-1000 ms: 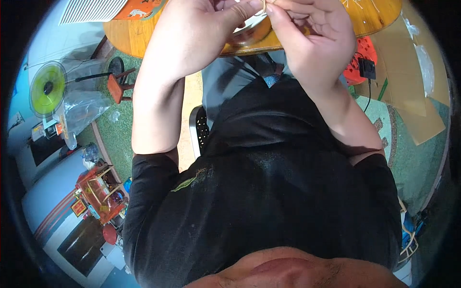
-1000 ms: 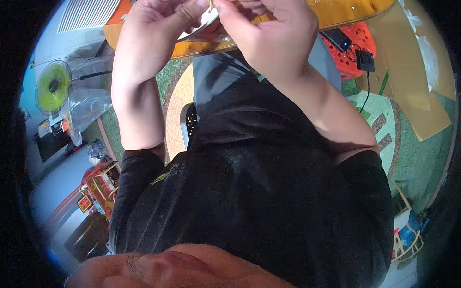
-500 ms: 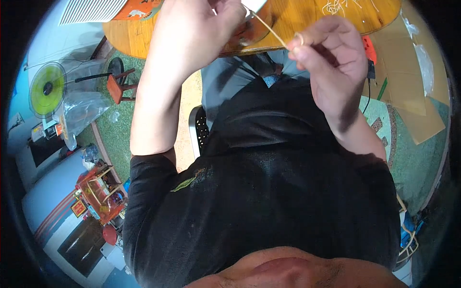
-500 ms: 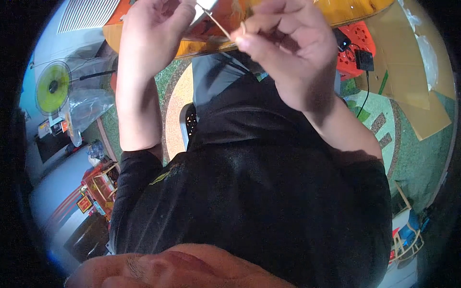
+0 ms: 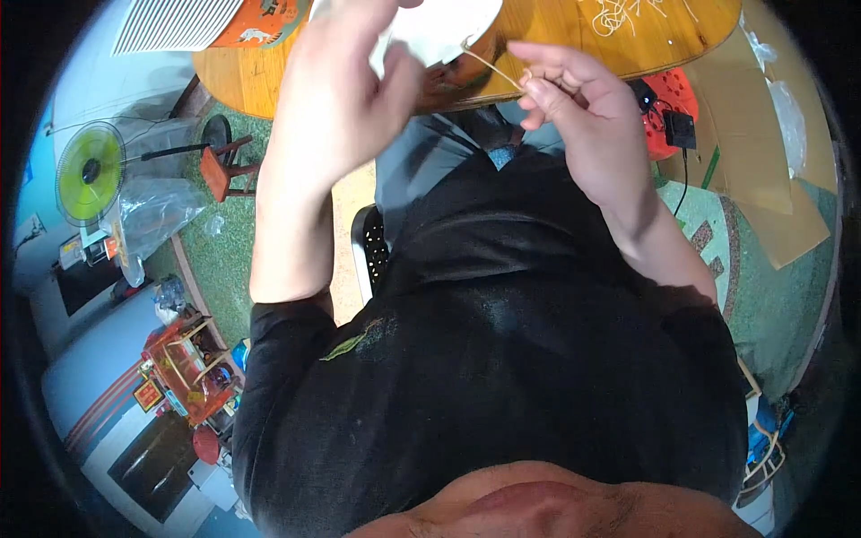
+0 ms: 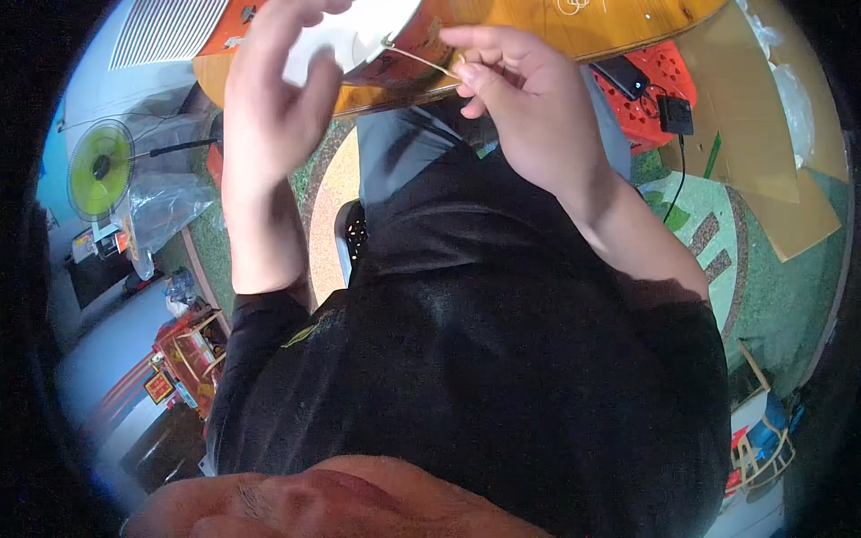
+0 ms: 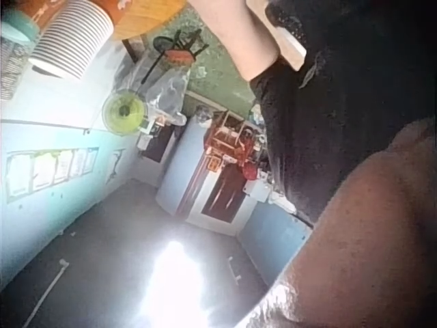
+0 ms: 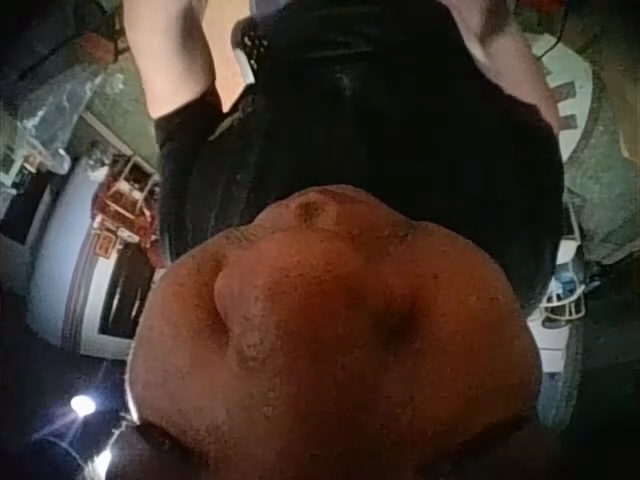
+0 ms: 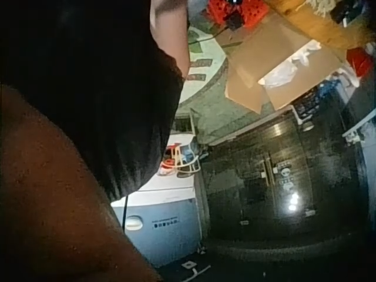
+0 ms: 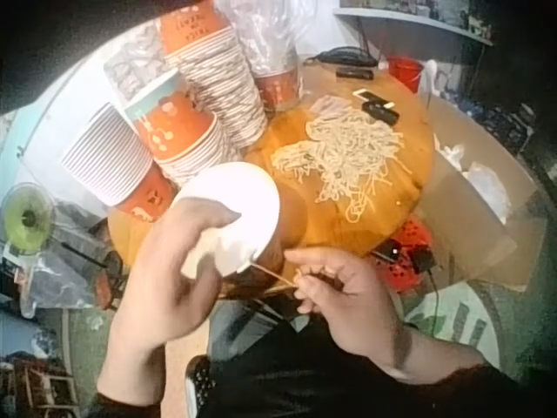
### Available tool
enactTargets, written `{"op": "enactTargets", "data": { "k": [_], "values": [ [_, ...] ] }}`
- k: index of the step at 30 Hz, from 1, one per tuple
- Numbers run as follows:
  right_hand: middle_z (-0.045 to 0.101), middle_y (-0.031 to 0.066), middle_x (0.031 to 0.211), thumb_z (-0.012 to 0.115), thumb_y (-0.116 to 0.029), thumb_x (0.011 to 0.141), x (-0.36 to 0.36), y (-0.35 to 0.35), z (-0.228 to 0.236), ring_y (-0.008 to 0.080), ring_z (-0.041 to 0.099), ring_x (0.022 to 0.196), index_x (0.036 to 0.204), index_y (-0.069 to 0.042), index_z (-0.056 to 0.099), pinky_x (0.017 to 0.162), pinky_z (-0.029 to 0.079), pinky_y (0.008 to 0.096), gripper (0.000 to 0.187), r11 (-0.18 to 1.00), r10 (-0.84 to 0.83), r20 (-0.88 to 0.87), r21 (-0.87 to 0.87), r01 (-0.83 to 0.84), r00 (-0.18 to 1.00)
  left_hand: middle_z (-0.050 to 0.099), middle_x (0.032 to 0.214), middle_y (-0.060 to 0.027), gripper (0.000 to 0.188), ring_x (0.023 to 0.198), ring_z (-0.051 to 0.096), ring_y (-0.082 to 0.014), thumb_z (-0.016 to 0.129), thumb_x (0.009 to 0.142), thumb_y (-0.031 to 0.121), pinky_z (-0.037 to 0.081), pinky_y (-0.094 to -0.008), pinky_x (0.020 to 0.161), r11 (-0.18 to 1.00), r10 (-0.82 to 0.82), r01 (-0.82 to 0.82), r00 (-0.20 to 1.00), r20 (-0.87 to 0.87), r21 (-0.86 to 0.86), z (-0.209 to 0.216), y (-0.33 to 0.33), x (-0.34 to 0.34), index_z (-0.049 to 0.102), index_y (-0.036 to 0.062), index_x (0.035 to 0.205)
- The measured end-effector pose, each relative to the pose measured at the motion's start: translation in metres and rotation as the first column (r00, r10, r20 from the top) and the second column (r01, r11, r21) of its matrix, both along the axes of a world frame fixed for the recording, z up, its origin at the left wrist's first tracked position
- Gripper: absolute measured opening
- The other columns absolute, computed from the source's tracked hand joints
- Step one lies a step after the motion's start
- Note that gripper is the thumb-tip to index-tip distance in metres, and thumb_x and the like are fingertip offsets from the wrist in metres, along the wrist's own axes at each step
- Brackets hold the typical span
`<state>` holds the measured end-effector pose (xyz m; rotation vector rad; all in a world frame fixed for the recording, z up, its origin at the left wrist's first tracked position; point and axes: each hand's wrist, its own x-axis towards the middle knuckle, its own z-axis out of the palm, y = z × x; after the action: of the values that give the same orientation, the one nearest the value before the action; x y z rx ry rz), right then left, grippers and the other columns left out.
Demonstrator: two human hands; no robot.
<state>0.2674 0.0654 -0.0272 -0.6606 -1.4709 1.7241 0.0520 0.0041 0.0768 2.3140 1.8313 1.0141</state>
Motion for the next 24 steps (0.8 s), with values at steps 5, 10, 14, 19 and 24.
{"op": "enactTargets", "data": {
  "k": [5, 10, 14, 19, 24],
  "values": [
    [0.074, 0.0105, 0.095, 0.066, -0.008, 0.095, -0.001, -0.006, 0.007, 0.0131, 0.068, 0.082, 0.110, 0.002, 0.073, 0.075, 0.055, 0.0297, 0.018, 0.959, 0.150, 0.311, 0.183, -0.214, 0.938, 0.070, 0.108, -0.0139, 0.041, 0.102, 0.068, -0.0334, 0.077, 0.078, -0.001, 0.054, -0.0402, 0.086, 0.985, -0.148, 0.162, 0.971, -0.187, 0.061, -0.025, -0.005, 0.005, 0.071, 0.0059, 0.117],
    [0.072, 0.0093, 0.085, 0.073, -0.008, 0.093, 0.001, -0.017, 0.027, 0.0154, 0.068, 0.078, 0.094, 0.002, 0.076, 0.072, 0.052, 0.0289, 0.010, 0.876, 0.354, 0.322, 0.215, -0.432, 0.878, 0.072, 0.087, -0.0061, 0.022, 0.083, 0.070, -0.0273, 0.083, 0.079, 0.008, 0.052, -0.0385, 0.075, 0.963, -0.085, 0.122, 0.984, -0.159, 0.242, -0.035, -0.002, 0.006, 0.074, 0.0084, 0.099],
    [0.070, 0.0092, 0.080, 0.075, -0.005, 0.088, 0.019, -0.012, 0.047, 0.0200, 0.066, 0.074, 0.090, 0.001, 0.076, 0.069, 0.050, 0.0303, 0.006, 0.813, 0.402, 0.295, 0.321, -0.486, 0.867, 0.073, 0.086, -0.0041, 0.015, 0.081, 0.071, -0.0259, 0.080, 0.082, 0.014, 0.052, -0.0370, 0.074, 0.951, -0.061, 0.106, 0.986, -0.157, 0.291, -0.041, -0.006, 0.000, 0.071, 0.0079, 0.092],
    [0.069, 0.0079, 0.079, 0.076, -0.005, 0.087, 0.036, 0.003, 0.091, 0.0189, 0.066, 0.073, 0.090, -0.001, 0.077, 0.068, 0.051, 0.0302, 0.005, 0.814, 0.495, 0.295, 0.172, -0.555, 0.817, 0.075, 0.087, -0.0022, 0.015, 0.082, 0.072, -0.0224, 0.082, 0.081, 0.013, 0.051, -0.0349, 0.074, 0.945, -0.042, 0.075, 0.993, -0.110, 0.319, -0.043, -0.017, -0.006, 0.070, 0.0083, 0.089],
    [0.069, 0.0090, 0.077, 0.079, -0.006, 0.084, 0.047, 0.016, 0.115, 0.0214, 0.067, 0.073, 0.088, 0.000, 0.076, 0.065, 0.050, 0.0332, 0.007, 0.683, 0.638, 0.296, 0.209, -0.700, 0.711, 0.076, 0.092, -0.0043, 0.013, 0.090, 0.073, -0.0236, 0.078, 0.080, 0.004, 0.050, -0.0374, 0.085, 0.965, 0.009, 0.015, 0.996, -0.088, 0.263, -0.036, -0.028, -0.017, 0.071, 0.0073, 0.091]
  ]
}}
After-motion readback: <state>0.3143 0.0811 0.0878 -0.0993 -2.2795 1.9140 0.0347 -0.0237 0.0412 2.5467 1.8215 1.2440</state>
